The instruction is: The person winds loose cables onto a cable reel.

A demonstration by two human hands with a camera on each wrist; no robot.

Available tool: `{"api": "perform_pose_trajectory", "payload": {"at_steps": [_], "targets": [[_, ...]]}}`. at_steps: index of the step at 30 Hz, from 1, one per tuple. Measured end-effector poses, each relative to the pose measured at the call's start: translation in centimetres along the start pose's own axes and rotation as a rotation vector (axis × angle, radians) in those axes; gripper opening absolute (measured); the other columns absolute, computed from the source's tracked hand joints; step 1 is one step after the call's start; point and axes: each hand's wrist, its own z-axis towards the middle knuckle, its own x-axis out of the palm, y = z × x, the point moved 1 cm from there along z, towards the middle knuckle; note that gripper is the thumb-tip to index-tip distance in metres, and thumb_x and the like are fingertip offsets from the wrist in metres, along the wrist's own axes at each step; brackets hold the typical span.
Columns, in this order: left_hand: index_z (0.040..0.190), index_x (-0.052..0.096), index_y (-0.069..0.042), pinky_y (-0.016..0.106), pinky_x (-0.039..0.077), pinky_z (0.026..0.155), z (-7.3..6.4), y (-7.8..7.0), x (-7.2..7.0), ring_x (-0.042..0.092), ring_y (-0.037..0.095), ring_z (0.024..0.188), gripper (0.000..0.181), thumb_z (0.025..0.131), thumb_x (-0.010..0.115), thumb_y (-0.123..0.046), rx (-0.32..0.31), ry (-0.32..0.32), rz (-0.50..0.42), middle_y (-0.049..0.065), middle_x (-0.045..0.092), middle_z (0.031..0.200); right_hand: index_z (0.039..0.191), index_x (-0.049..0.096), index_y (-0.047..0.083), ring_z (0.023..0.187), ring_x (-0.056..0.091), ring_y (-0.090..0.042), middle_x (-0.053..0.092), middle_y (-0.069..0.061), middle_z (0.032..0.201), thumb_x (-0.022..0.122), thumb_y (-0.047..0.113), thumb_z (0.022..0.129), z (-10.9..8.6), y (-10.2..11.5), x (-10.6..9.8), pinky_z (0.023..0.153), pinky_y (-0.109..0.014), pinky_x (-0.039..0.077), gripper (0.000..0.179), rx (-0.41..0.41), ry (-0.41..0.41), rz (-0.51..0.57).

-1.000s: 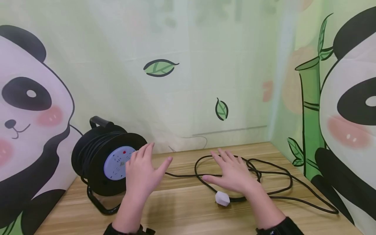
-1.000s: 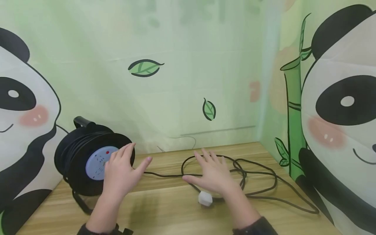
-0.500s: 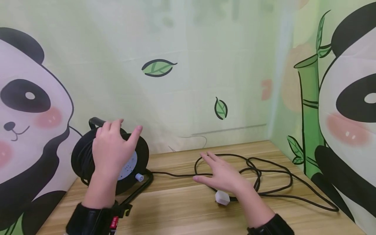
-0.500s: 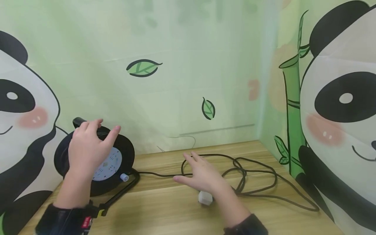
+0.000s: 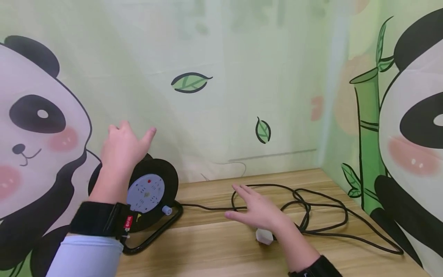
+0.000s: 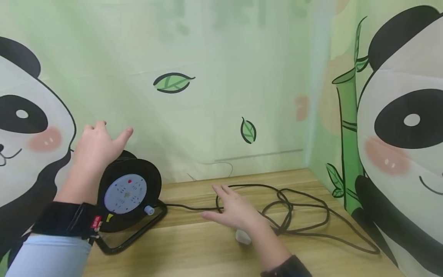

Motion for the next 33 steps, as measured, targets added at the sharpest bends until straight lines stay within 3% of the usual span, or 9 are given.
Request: {"api": "perform_pose_trajectory", "payload": {"at_steps": [6,10,17,22,24,28,30,33], "targets": [[0.141,0.016,0.015,0.056,0.045,0.063,2.0,0.9,-0.2,0.047,0.049,0.081,0.116,0.08,0.025,-0.084,-0.111,0.113,0.052,0.044,0.025,0.121,0.152,0.018,0.032,0.133,0.028,-0.027,0.02,-0.002,0.155,0.043,0.086,0.074,-0.1,0.1,0.3,0.1,-0.056,0.033,0.098,-0.006,0.002,-0.002],[0.142,0.007,0.017,0.054,0.045,0.064,3.0,1.4,0.0,0.048,0.048,0.08,0.122,0.078,0.021,-0.086,-0.155,0.147,0.082,0.047,0.018,0.126,0.152,0.018,0.032,0.133,0.028,-0.028,0.02,-0.003,0.155,0.042,0.087,0.073,-0.2,0.2,0.2,0.1,-0.056,0.033,0.099,-0.01,0.0,0.004],[0.141,0.005,0.018,0.052,0.047,0.07,3.6,2.6,1.3,0.048,0.048,0.085,0.114,0.085,0.029,-0.078,-0.236,0.219,0.069,0.048,0.01,0.13,0.152,0.02,0.03,0.131,0.032,-0.031,0.022,-0.006,0.154,0.044,0.085,0.074,-0.5,0.4,0.5,0.098,-0.058,0.035,0.098,-0.021,0.009,-0.017],[0.139,0.01,0.021,0.051,0.05,0.072,4.0,3.5,2.2,0.051,0.046,0.083,0.11,0.088,0.031,-0.073,-0.272,0.198,0.0,0.047,0.012,0.13,0.152,0.023,0.027,0.13,0.033,-0.03,0.024,-0.007,0.153,0.047,0.081,0.077,-0.4,0.4,0.9,0.098,-0.057,0.036,0.095,-0.037,0.019,-0.017],[0.136,0.018,0.023,0.049,0.05,0.071,4.2,3.7,2.4,0.051,0.045,0.083,0.103,0.09,0.033,-0.068,-0.267,0.191,-0.006,0.047,0.018,0.127,0.151,0.025,0.027,0.13,0.033,-0.03,0.026,-0.007,0.153,0.047,0.08,0.078,-0.3,0.4,1.1,0.099,-0.057,0.035,0.094,-0.04,0.02,-0.012],[0.118,0.045,0.021,0.043,0.048,0.063,4.6,3.6,2.5,0.043,0.043,0.088,0.068,0.093,0.04,-0.042,-0.255,0.206,0.019,0.04,0.038,0.11,0.15,0.029,0.026,0.13,0.033,-0.03,0.031,-0.009,0.15,0.046,0.082,0.077,0.0,0.3,1.3,0.1,-0.055,0.034,0.093,-0.056,0.028,-0.016],[0.105,0.051,0.017,0.041,0.045,0.06,4.7,3.6,2.4,0.041,0.043,0.089,0.052,0.09,0.04,-0.031,-0.24,0.226,0.035,0.037,0.043,0.104,0.15,0.03,0.026,0.13,0.034,-0.03,0.032,-0.01,0.149,0.045,0.082,0.077,0.1,0.3,1.4,0.1,-0.055,0.034,0.093,-0.062,0.035,-0.012],[0.101,0.053,0.013,0.041,0.045,0.062,4.7,3.4,2.3,0.042,0.044,0.094,0.042,0.089,0.039,-0.025,-0.223,0.263,0.024,0.035,0.045,0.109,0.149,0.031,0.026,0.13,0.034,-0.03,0.033,-0.011,0.149,0.045,0.083,0.076,0.2,0.3,1.5,0.1,-0.055,0.034,0.094,-0.061,0.045,-0.008]]}}
